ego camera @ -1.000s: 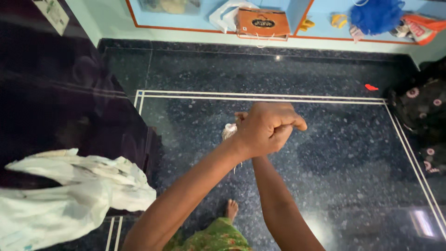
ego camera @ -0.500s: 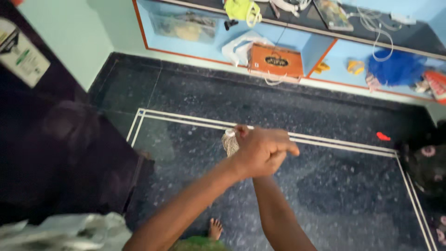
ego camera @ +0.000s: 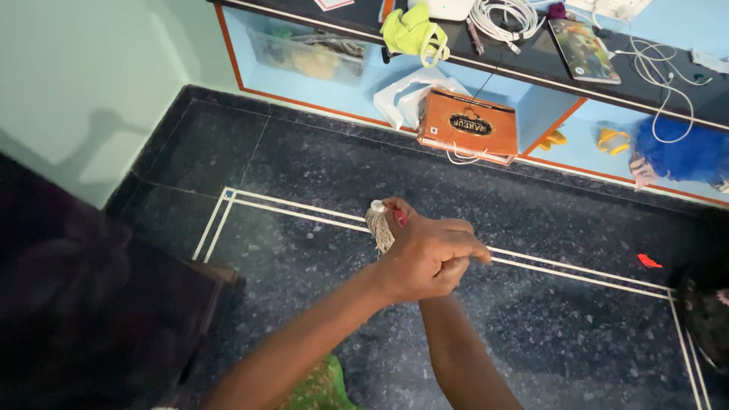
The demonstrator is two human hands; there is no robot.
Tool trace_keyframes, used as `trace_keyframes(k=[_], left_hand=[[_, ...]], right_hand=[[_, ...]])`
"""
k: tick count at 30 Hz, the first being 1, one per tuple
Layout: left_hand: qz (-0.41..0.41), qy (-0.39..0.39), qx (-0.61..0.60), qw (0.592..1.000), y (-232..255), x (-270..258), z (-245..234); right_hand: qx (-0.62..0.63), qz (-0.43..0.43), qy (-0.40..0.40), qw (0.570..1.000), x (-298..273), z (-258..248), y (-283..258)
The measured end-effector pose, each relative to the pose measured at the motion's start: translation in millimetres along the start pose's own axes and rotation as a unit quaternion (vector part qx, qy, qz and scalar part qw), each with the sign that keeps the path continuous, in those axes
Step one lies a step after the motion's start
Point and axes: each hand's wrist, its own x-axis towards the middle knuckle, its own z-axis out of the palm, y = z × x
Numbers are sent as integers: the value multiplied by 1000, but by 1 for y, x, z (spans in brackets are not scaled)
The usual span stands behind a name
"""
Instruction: The person mops the dark, polished floor of a room by hand, moving the mop head back and forth around furniture and along the edges of a shelf unit.
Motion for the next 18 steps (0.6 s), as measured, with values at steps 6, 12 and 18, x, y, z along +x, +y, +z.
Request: trace_keyframes(k=[6,12,18], left_hand=[[11,9,-3,1000,-53,26,-25],[11,-24,-25,999,-110,38,-43],[-17,-37,8,999,-158,42,-64]], right_hand=[[-139,41,-21,989,62,6,18],[53,-147,-59,986,105,11,63],[114,-54,-76,989,158,32,92]])
